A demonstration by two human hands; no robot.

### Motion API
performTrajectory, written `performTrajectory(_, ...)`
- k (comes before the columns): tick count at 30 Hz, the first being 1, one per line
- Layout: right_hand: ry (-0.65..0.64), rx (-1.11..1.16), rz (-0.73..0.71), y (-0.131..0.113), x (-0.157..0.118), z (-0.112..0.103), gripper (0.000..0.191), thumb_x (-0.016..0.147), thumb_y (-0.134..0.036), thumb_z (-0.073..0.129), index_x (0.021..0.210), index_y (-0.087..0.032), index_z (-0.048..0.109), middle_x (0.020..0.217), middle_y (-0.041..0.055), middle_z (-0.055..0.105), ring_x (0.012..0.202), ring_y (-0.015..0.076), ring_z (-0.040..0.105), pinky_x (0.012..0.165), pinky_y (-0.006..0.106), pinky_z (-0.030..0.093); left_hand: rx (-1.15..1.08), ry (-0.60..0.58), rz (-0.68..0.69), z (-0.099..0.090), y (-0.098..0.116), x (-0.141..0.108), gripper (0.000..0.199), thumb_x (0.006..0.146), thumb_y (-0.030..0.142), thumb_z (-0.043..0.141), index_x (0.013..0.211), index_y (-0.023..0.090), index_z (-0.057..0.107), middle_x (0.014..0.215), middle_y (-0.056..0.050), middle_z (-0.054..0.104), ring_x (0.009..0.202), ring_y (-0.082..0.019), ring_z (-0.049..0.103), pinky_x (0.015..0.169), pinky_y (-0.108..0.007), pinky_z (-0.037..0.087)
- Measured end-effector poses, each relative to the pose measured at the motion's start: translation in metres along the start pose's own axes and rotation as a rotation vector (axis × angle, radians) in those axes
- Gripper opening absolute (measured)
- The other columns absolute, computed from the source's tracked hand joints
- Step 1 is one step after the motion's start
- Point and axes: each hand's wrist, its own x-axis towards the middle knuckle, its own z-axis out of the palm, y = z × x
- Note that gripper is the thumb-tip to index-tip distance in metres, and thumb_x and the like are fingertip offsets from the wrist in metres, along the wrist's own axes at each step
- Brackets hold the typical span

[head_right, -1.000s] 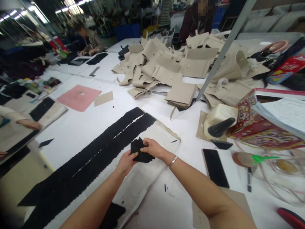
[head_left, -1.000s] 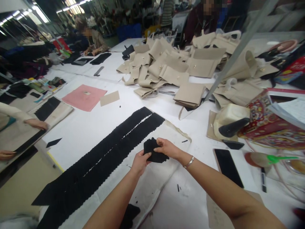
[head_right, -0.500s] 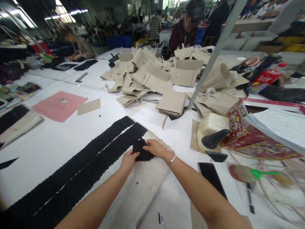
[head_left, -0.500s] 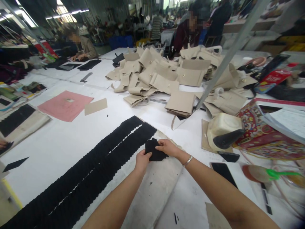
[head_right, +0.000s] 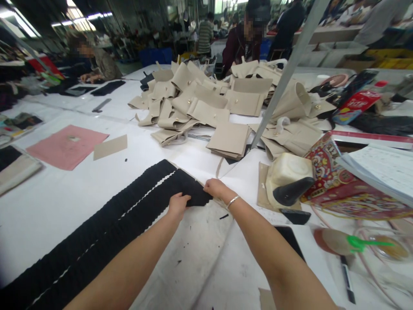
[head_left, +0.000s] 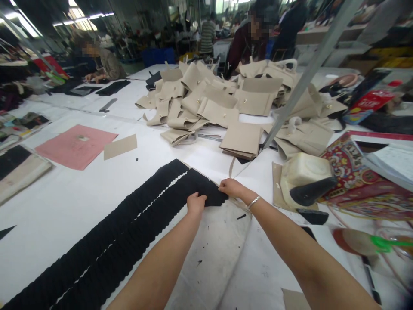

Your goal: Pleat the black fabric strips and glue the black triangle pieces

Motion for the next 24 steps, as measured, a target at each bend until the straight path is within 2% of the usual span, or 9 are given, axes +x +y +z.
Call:
performTrajectory(3, -0.006, -0.017, 0.009, 0.003, 0.002, 0.001, 0.02, 0.078, -0.029, 0.054, 0.081, -0.016, 0.069, 0.079, 0.0058, 0.068, 0.071, 0.0152, 0.057, 0.057, 0.023, 0.035, 0.05, 0.108, -0.07, 0.002, 0.006, -0.004, 0.023, 0.056, 0.009, 0.066, 0.079, 0.013, 0.063, 0.061, -0.003, 0.058, 0.067, -0.019, 0.059, 0.059, -0.034, 0.051)
performTrajectory(9, -0.046, -0.048, 0.043, 0.002, 0.004, -0.004, 0.02, 0.076, -0.028, 0.056, 0.08, -0.015, 0.071, 0.079, 0.0083, 0.069, 0.071, 0.0171, 0.06, 0.056, 0.023, 0.036, 0.0, 0.13, -0.112, 0.006, 0.015, -0.009, 0.032, 0.053, 0.005, 0.067, 0.084, 0.014, 0.063, 0.061, -0.002, 0.057, 0.07, -0.02, 0.059, 0.063, -0.037, 0.052)
performTrajectory(17, -0.079, -0.132, 0.088, -0.012, 0.001, -0.014, 0.025, 0.072, -0.026, 0.058, 0.088, -0.011, 0.071, 0.089, 0.0136, 0.069, 0.079, 0.0204, 0.062, 0.061, 0.024, 0.04, 0.017, 0.112, -0.087, 0.004, 0.014, -0.009, 0.03, 0.051, 0.004, 0.068, 0.079, 0.013, 0.065, 0.057, -0.002, 0.055, 0.072, -0.022, 0.059, 0.065, -0.038, 0.052)
performTrajectory(24, -0.084, -0.167, 0.094, -0.013, 0.003, -0.014, 0.03, 0.07, -0.025, 0.058, 0.093, -0.01, 0.069, 0.095, 0.016, 0.068, 0.084, 0.022, 0.062, 0.063, 0.024, 0.042, 0.034, 0.058, -0.077, 0.0, 0.015, -0.013, 0.018, 0.053, 0.006, 0.066, 0.069, 0.015, 0.062, 0.058, -0.003, 0.057, 0.073, -0.022, 0.06, 0.063, -0.036, 0.052)
